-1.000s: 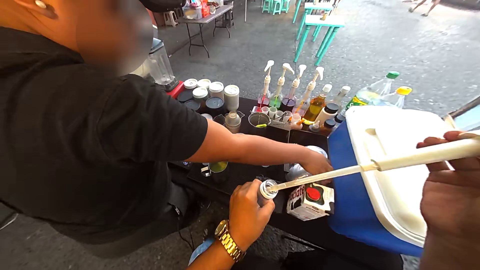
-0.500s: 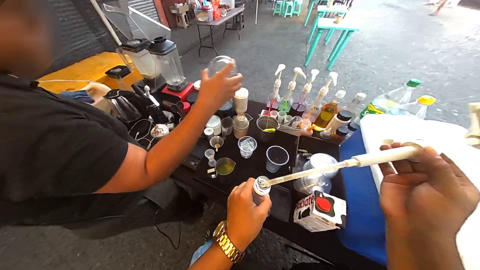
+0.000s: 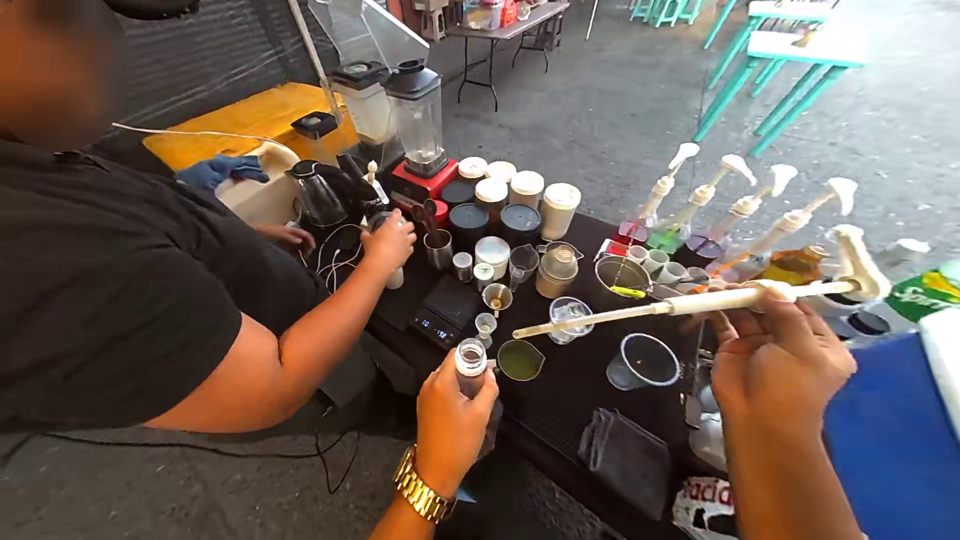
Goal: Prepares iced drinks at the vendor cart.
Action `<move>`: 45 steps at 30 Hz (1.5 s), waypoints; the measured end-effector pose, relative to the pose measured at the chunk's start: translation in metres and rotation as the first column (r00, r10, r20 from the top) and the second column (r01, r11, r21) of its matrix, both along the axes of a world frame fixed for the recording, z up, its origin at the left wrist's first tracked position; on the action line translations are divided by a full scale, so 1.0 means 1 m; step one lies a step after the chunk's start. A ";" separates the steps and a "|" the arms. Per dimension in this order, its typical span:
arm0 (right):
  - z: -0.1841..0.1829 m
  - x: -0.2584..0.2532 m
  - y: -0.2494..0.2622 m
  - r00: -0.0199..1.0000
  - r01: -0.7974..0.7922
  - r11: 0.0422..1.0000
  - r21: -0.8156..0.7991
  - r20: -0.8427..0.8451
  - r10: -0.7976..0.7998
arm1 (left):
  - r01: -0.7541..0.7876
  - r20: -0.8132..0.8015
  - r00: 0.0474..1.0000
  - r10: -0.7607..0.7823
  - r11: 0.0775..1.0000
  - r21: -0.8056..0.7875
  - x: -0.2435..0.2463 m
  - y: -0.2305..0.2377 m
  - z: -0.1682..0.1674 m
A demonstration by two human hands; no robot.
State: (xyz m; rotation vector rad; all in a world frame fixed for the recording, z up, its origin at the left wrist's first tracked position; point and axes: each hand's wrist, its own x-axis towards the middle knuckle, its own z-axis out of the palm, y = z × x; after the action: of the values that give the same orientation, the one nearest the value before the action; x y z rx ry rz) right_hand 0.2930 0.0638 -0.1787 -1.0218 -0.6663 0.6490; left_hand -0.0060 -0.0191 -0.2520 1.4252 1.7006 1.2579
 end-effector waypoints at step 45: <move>-0.046 -0.160 0.074 0.269 -0.240 0.967 0.089 0.963 -0.021 | 0.850 0.046 0.506 -0.861 0.507 0.142 -0.098 0.160 0.003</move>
State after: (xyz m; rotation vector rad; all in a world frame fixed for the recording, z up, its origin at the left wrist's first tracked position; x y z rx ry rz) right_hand 0.1327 0.1374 -0.2244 -1.1016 -1.9016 -0.0661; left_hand -0.1040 0.1405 -0.2489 1.8594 0.6030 0.7920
